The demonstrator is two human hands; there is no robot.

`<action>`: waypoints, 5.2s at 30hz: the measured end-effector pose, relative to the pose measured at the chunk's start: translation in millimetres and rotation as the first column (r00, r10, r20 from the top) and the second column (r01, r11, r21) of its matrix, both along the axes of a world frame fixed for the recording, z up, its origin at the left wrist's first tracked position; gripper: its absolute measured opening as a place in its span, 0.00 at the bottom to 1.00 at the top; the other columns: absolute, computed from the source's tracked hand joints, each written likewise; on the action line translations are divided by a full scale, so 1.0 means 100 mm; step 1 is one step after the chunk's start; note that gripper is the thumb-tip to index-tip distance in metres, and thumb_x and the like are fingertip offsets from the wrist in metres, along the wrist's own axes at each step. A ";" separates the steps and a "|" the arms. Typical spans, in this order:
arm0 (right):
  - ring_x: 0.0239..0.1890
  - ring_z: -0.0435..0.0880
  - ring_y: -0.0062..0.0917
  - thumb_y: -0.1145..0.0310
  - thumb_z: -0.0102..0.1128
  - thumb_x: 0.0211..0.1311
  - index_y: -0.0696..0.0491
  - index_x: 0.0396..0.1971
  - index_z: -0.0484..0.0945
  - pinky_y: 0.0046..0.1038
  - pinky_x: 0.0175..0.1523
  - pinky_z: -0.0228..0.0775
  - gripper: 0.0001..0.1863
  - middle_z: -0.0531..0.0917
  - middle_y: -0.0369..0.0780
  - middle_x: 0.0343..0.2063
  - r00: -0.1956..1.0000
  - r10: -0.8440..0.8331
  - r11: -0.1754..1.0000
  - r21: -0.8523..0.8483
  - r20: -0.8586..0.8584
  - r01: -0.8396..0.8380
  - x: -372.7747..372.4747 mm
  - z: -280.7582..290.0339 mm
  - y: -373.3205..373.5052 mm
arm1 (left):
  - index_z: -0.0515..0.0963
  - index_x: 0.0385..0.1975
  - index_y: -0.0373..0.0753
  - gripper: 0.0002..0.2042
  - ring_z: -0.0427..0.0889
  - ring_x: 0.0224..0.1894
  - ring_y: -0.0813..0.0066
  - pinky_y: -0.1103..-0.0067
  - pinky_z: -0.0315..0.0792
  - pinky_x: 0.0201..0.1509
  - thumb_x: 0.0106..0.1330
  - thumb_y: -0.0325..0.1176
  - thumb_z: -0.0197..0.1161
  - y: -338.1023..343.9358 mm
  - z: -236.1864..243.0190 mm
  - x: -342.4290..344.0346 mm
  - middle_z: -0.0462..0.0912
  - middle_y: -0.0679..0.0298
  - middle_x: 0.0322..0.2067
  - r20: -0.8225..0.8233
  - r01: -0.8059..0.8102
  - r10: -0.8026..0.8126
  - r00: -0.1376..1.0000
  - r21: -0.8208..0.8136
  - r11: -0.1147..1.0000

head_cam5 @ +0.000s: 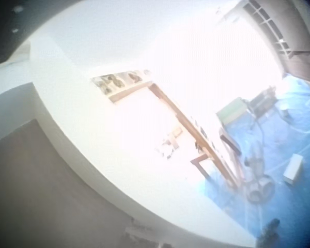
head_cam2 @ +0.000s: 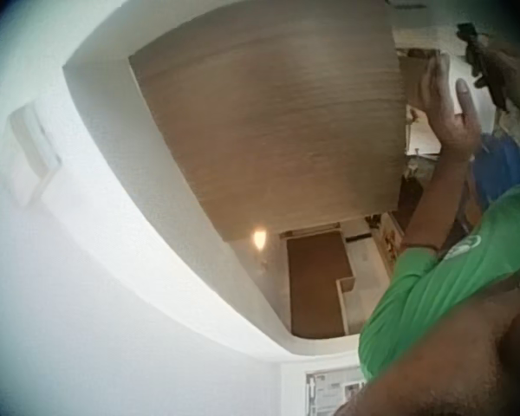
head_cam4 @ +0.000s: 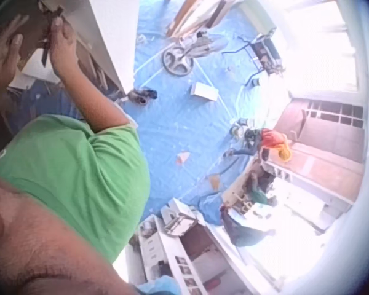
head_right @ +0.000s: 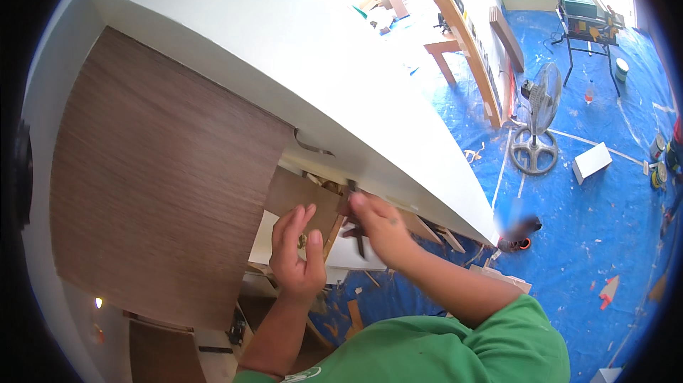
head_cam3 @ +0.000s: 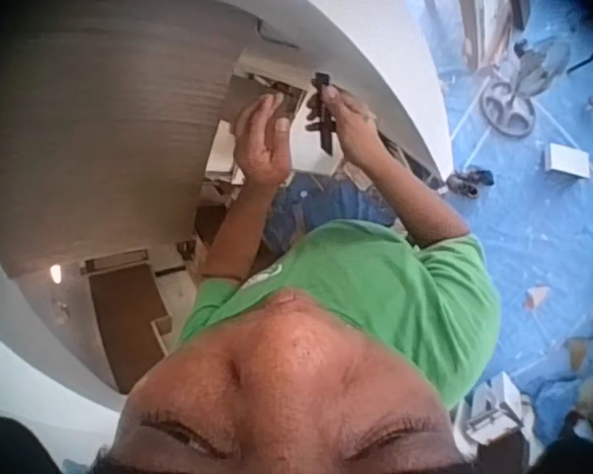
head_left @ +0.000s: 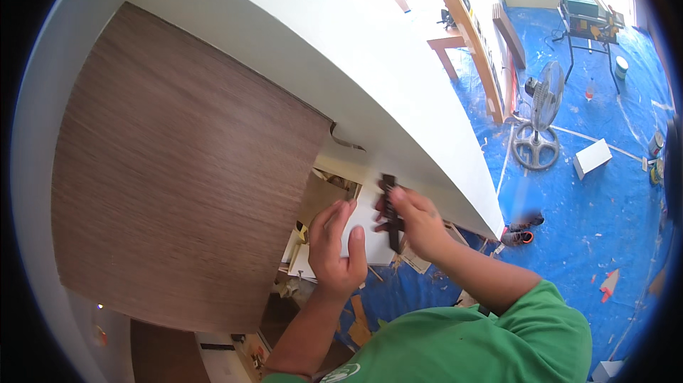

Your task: The person positions a wooden cabinet door against an upper cabinet frame and uses a small rectangular tool to press and align the door edges. They repeatedly adjust the door's position and apply pressure along the seams to ensure a flush fit.

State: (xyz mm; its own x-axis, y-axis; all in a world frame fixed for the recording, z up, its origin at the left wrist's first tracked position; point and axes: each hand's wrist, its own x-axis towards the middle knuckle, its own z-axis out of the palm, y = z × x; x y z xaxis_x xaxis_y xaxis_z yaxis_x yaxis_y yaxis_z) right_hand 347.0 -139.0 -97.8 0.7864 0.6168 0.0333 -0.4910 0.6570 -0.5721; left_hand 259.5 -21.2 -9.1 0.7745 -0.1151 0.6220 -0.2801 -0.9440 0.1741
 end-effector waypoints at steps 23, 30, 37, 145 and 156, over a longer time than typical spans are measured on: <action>0.13 0.70 0.21 0.50 0.53 0.71 0.49 0.41 0.78 0.30 0.15 0.64 0.17 0.70 0.32 0.15 0.796 -0.393 0.225 -0.888 -0.460 -0.402 -1.78 -5.36 -2.36 | 0.81 0.37 0.33 0.07 0.78 0.39 0.61 0.73 0.70 0.47 0.69 0.27 0.56 0.55 -1.35 0.70 0.81 0.56 0.35 -0.222 -0.255 0.237 0.946 -0.055 0.965; 0.14 0.71 0.25 0.46 0.49 0.71 0.49 0.43 0.78 0.33 0.16 0.65 0.21 0.71 0.35 0.17 0.808 -0.386 0.088 -0.890 -0.445 -0.448 -1.88 -5.72 -2.58 | 0.79 0.46 0.33 0.15 0.79 0.46 0.65 0.68 0.68 0.57 0.73 0.37 0.51 0.72 -0.80 0.58 0.84 0.56 0.42 -0.203 -0.225 0.131 0.970 -0.564 0.795; 0.15 0.71 0.26 0.44 0.47 0.71 0.50 0.44 0.77 0.34 0.17 0.66 0.23 0.72 0.36 0.19 0.805 -0.367 0.080 -0.878 -0.466 -0.472 -1.91 -5.91 -2.69 | 0.55 0.69 0.27 0.27 0.62 0.70 0.55 0.58 0.55 0.73 0.75 0.35 0.46 0.08 0.01 0.95 0.62 0.47 0.68 0.135 0.238 -0.399 0.907 -0.946 0.219; 0.28 0.66 0.19 0.44 0.48 0.73 0.54 0.48 0.70 0.23 0.32 0.60 0.26 0.69 0.35 0.32 0.954 0.218 0.912 0.305 0.206 -0.275 -1.23 0.52 0.91 | 0.73 0.49 0.34 0.17 0.73 0.62 0.41 0.50 0.64 0.67 0.77 0.43 0.46 0.69 3.00 -2.03 0.79 0.48 0.55 0.047 -0.067 0.199 0.979 0.994 0.092; 0.20 0.65 0.17 0.46 0.39 0.77 0.53 0.36 0.67 0.20 0.24 0.59 0.23 0.67 0.34 0.25 0.971 0.055 0.973 0.205 0.231 -0.104 -1.46 0.64 1.00 | 0.75 0.45 0.31 0.16 0.79 0.54 0.43 0.57 0.71 0.59 0.77 0.39 0.48 0.85 2.76 -1.88 0.83 0.44 0.47 0.120 -0.117 0.000 0.993 0.968 0.221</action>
